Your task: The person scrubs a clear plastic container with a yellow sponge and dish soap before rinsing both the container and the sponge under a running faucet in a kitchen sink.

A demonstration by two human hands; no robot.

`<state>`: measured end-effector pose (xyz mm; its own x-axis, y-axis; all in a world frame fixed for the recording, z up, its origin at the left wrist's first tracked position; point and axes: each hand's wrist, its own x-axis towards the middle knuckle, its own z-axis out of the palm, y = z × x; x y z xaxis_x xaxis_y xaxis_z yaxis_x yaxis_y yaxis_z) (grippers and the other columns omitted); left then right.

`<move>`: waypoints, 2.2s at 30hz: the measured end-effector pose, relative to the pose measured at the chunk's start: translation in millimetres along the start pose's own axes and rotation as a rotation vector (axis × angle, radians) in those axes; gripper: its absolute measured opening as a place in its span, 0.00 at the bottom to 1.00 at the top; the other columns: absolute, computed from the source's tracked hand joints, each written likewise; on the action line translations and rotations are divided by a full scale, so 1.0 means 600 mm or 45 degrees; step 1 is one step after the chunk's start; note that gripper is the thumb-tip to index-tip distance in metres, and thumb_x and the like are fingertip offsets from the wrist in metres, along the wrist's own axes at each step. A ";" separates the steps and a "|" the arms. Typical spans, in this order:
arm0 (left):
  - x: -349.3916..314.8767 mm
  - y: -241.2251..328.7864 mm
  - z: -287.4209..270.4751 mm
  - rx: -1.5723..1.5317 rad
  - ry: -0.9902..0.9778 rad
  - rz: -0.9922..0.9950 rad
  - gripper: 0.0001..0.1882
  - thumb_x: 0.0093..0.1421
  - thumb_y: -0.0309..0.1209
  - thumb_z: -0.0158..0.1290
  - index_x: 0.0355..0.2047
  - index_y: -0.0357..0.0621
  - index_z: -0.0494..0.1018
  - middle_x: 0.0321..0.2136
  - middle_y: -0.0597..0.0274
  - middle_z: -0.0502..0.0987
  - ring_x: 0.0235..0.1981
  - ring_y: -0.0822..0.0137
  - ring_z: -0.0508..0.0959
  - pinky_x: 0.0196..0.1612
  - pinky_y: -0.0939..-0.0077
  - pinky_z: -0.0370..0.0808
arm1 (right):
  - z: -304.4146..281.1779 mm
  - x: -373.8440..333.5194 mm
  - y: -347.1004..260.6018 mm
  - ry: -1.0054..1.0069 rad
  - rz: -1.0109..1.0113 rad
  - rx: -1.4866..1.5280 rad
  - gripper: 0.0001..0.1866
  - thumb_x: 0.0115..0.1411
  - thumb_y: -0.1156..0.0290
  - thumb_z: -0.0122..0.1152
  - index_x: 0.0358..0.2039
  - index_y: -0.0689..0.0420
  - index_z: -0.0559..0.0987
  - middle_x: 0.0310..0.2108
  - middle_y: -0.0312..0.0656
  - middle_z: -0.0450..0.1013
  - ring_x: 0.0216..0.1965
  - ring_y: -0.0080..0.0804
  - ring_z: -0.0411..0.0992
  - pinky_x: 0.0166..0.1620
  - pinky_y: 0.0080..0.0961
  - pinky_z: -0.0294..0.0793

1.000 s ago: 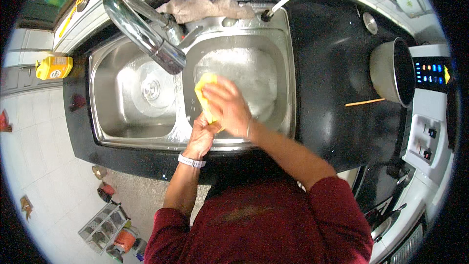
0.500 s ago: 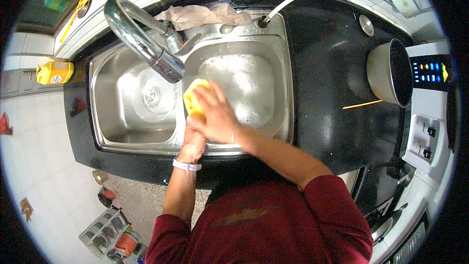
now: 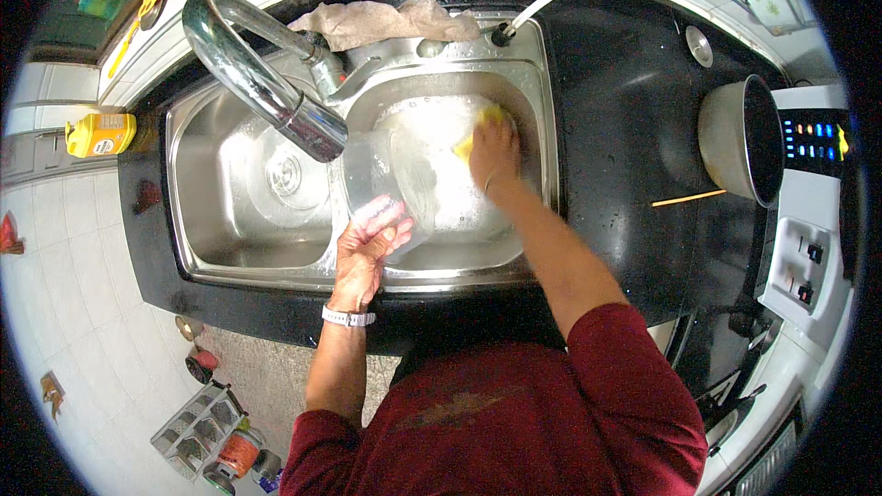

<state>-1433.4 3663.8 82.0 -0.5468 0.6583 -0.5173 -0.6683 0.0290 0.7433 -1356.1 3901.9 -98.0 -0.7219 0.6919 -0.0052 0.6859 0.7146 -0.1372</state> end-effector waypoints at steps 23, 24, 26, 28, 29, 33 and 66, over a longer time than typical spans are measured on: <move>0.017 -0.076 -0.019 0.175 0.188 -0.027 0.16 0.60 0.16 0.47 0.48 0.38 0.72 0.42 0.59 0.77 0.43 0.68 0.75 0.50 0.71 0.74 | -0.289 -0.096 -0.183 0.301 -0.719 0.836 0.19 0.56 0.61 0.54 0.47 0.54 0.76 0.48 0.47 0.72 0.57 0.46 0.65 0.61 0.41 0.59; 0.011 -0.082 -0.041 0.162 0.098 -0.022 0.16 0.60 0.15 0.46 0.48 0.37 0.72 0.42 0.58 0.77 0.44 0.66 0.76 0.51 0.70 0.73 | -0.281 -0.083 -0.191 0.326 -0.725 0.854 0.20 0.56 0.60 0.54 0.47 0.55 0.76 0.48 0.47 0.71 0.57 0.46 0.65 0.61 0.40 0.61; -0.006 -0.048 -0.007 0.114 -0.079 -0.019 0.18 0.59 0.12 0.45 0.49 0.36 0.71 0.45 0.54 0.77 0.48 0.61 0.76 0.55 0.67 0.72 | -0.246 -0.024 -0.208 0.075 -0.351 1.015 0.20 0.56 0.62 0.54 0.48 0.56 0.76 0.49 0.50 0.71 0.56 0.46 0.66 0.59 0.37 0.64; -0.018 -0.023 0.021 0.167 -0.137 -0.014 0.19 0.59 0.14 0.48 0.50 0.37 0.71 0.46 0.54 0.77 0.50 0.59 0.76 0.58 0.64 0.70 | -0.238 0.013 -0.211 -0.156 -0.299 0.912 0.20 0.55 0.64 0.54 0.46 0.57 0.76 0.49 0.50 0.71 0.54 0.47 0.68 0.56 0.36 0.68; -0.022 -0.020 0.026 0.194 -0.165 -0.015 0.19 0.59 0.15 0.49 0.51 0.38 0.71 0.46 0.54 0.77 0.51 0.58 0.76 0.59 0.63 0.69 | -0.238 0.022 -0.210 -0.269 -0.426 0.733 0.19 0.53 0.65 0.54 0.44 0.59 0.77 0.49 0.50 0.71 0.51 0.48 0.69 0.54 0.36 0.70; -0.003 -0.010 -0.004 0.047 0.110 -0.003 0.20 0.58 0.14 0.49 0.52 0.39 0.69 0.45 0.59 0.76 0.47 0.62 0.76 0.53 0.67 0.74 | -0.282 -0.107 -0.236 0.038 -0.616 0.872 0.21 0.54 0.65 0.56 0.47 0.59 0.75 0.55 0.44 0.68 0.62 0.43 0.58 0.63 0.47 0.56; 0.025 -0.032 0.020 0.049 -0.050 0.076 0.26 0.60 0.15 0.47 0.58 0.45 0.62 0.50 0.57 0.73 0.49 0.63 0.75 0.53 0.66 0.74 | -0.270 -0.082 -0.166 0.126 -0.709 0.862 0.18 0.57 0.61 0.52 0.46 0.55 0.77 0.55 0.43 0.68 0.62 0.41 0.59 0.63 0.44 0.58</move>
<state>-1422.8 3682.5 65.1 -0.5646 0.6886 -0.4550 -0.6149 0.0168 0.7884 -1373.7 3813.2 76.1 -0.9026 0.2890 0.3190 0.0125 0.7583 -0.6517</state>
